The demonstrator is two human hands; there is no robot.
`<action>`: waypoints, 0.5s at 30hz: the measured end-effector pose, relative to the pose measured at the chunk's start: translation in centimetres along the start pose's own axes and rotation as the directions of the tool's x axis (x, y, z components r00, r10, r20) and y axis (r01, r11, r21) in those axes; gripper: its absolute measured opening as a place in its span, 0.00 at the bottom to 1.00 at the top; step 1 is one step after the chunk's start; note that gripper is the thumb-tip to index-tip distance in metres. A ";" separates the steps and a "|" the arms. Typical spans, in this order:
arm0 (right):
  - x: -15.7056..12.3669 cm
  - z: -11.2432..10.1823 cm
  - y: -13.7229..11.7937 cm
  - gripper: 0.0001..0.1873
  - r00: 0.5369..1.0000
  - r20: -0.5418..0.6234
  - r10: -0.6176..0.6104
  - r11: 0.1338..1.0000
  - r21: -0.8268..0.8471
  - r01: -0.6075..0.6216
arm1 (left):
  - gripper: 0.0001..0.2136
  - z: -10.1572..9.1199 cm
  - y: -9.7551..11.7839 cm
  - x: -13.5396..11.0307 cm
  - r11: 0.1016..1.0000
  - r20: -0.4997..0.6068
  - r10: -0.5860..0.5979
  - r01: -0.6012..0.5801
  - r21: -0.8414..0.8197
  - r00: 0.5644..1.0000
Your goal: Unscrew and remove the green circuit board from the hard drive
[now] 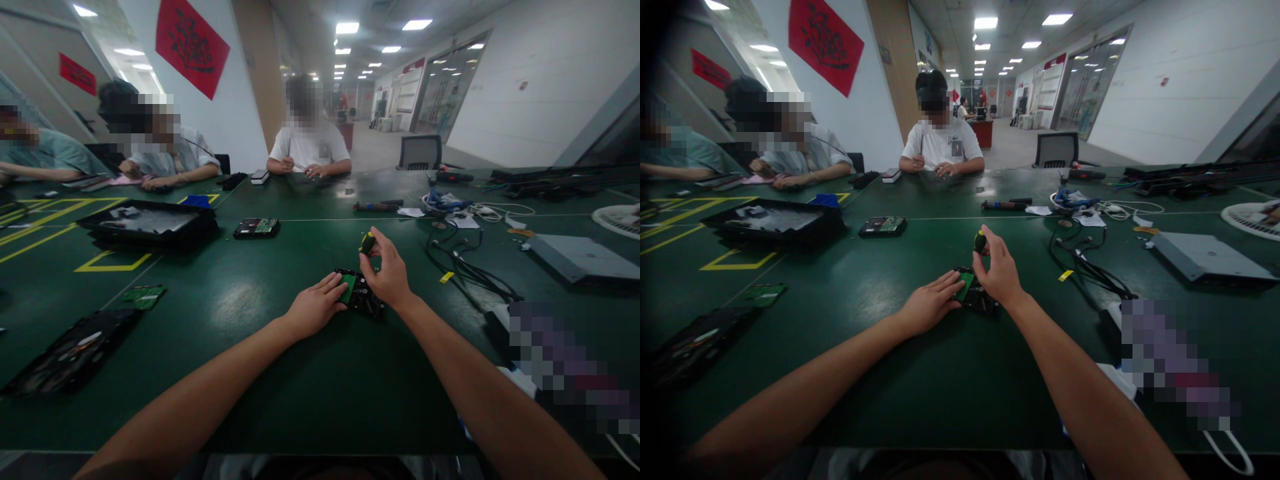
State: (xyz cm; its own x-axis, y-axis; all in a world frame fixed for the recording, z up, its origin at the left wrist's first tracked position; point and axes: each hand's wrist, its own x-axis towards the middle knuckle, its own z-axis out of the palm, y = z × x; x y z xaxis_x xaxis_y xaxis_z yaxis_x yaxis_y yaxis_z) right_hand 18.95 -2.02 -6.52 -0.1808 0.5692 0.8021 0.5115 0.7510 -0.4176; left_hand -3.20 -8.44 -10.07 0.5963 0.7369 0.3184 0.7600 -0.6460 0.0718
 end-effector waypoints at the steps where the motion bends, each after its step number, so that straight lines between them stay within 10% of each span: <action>1: 0.0 0.0 0.0 0.36 1.000 -0.002 -0.003 1.000 -0.009 0.003 | 0.24 0.0 0.0 0.0 1.000 -0.002 -0.001 0.001 -0.003 1.000; 15: 0.2 -0.2 -0.2 0.35 1.000 -0.009 -0.025 0.998 -0.057 0.025 | 0.24 -0.3 0.1 0.0 1.000 0.012 -0.002 0.002 -0.006 1.000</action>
State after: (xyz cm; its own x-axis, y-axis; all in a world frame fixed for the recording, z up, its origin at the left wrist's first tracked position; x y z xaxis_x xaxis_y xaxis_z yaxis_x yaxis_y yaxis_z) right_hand 19.01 -2.13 -6.18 -0.1862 0.5470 0.8162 0.5542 0.7444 -0.3725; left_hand -3.15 -8.57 -9.73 0.5980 0.7404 0.3069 0.7595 -0.6458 0.0784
